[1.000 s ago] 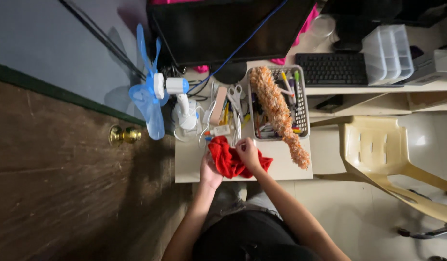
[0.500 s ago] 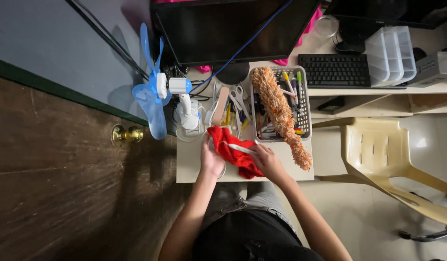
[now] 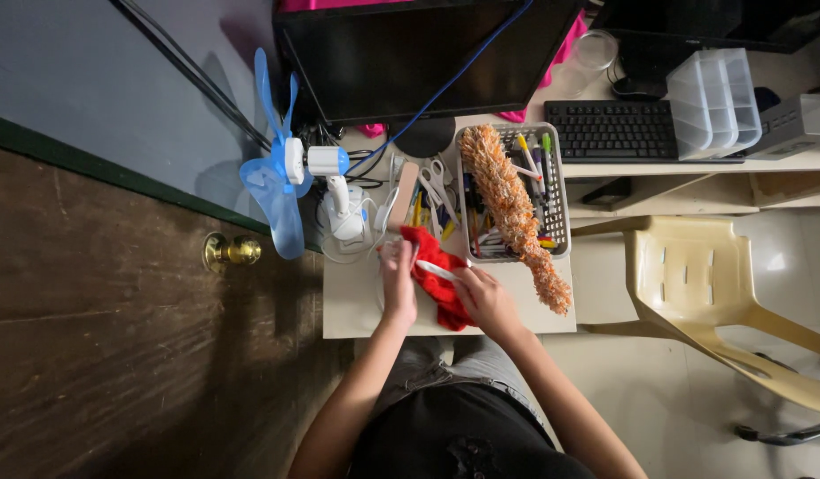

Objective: The person cleans various items on a cluttered desk using a red cloth. They wipe a white plastic container, a small fan, a glue bottle, and a pair of scissors before placing them back on the desk.

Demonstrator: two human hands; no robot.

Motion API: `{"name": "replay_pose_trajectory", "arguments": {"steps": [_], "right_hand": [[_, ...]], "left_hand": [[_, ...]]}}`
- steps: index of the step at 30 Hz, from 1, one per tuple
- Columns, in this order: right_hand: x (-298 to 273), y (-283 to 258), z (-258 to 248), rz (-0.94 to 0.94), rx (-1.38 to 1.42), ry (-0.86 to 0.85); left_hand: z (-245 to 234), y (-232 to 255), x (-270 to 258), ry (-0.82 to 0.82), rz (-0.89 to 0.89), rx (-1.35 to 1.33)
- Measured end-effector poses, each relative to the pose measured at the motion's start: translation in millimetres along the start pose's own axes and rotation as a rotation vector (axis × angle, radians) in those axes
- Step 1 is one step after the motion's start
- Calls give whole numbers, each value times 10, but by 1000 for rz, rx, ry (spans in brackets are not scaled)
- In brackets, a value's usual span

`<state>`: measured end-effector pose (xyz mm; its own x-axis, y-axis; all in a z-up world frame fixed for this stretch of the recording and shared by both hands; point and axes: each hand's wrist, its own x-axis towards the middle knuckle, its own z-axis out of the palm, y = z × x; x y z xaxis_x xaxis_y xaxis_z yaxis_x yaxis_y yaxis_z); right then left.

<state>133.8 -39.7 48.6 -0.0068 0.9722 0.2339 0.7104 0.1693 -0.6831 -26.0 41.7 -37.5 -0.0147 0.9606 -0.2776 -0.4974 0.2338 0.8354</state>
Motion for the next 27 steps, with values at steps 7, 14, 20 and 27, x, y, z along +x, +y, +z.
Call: {"name": "replay_pose_trajectory", "arguments": {"steps": [7, 14, 20, 27], "right_hand": [[-193, 267, 148, 482, 546, -219], [-247, 415, 199, 523, 739, -281], [-12, 0, -16, 14, -153, 38], [-49, -325, -273, -158, -264, -43]], "left_hand": [[86, 114, -155, -200, 6, 97], [87, 57, -129, -351, -157, 14], [-4, -275, 47, -235, -134, 31], [271, 83, 45, 5, -189, -131]]}}
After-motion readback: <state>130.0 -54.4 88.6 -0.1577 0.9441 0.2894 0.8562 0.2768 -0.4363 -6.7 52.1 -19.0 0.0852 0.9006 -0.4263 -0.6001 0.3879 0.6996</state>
